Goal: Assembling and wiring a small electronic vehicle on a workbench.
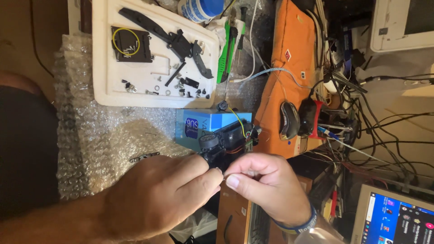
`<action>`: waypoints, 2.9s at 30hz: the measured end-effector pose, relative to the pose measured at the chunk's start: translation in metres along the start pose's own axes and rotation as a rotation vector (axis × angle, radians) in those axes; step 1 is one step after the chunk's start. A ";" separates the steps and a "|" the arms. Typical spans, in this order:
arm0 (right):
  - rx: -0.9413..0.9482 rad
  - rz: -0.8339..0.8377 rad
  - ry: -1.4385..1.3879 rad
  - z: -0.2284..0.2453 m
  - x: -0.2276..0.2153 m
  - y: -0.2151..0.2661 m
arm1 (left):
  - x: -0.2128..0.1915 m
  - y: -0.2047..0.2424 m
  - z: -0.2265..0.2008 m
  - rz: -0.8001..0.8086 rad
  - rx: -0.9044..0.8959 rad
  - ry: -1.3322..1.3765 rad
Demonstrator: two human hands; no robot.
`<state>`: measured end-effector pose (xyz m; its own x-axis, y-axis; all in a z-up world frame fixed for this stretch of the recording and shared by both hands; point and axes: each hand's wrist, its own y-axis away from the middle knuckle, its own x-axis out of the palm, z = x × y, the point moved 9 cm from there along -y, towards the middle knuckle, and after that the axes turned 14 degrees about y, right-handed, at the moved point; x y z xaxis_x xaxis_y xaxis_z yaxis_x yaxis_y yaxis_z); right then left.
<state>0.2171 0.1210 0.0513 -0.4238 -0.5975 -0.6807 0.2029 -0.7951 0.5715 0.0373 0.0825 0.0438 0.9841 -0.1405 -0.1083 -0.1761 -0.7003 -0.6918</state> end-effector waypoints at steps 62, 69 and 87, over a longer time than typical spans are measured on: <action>-0.920 -0.484 0.882 0.083 0.008 0.049 | 0.017 0.018 0.039 -0.327 -0.697 0.547; -0.882 -0.441 0.925 0.077 0.008 0.048 | 0.021 0.019 0.040 -0.267 -0.700 0.556; -0.994 -0.338 0.993 0.083 0.016 0.046 | 0.021 0.022 0.047 -0.227 -0.686 0.517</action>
<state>0.1466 0.0836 0.1051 0.1181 0.1345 -0.9838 0.9126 -0.4053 0.0542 0.0550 0.0977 -0.0072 0.8932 -0.1293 0.4306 -0.1152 -0.9916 -0.0588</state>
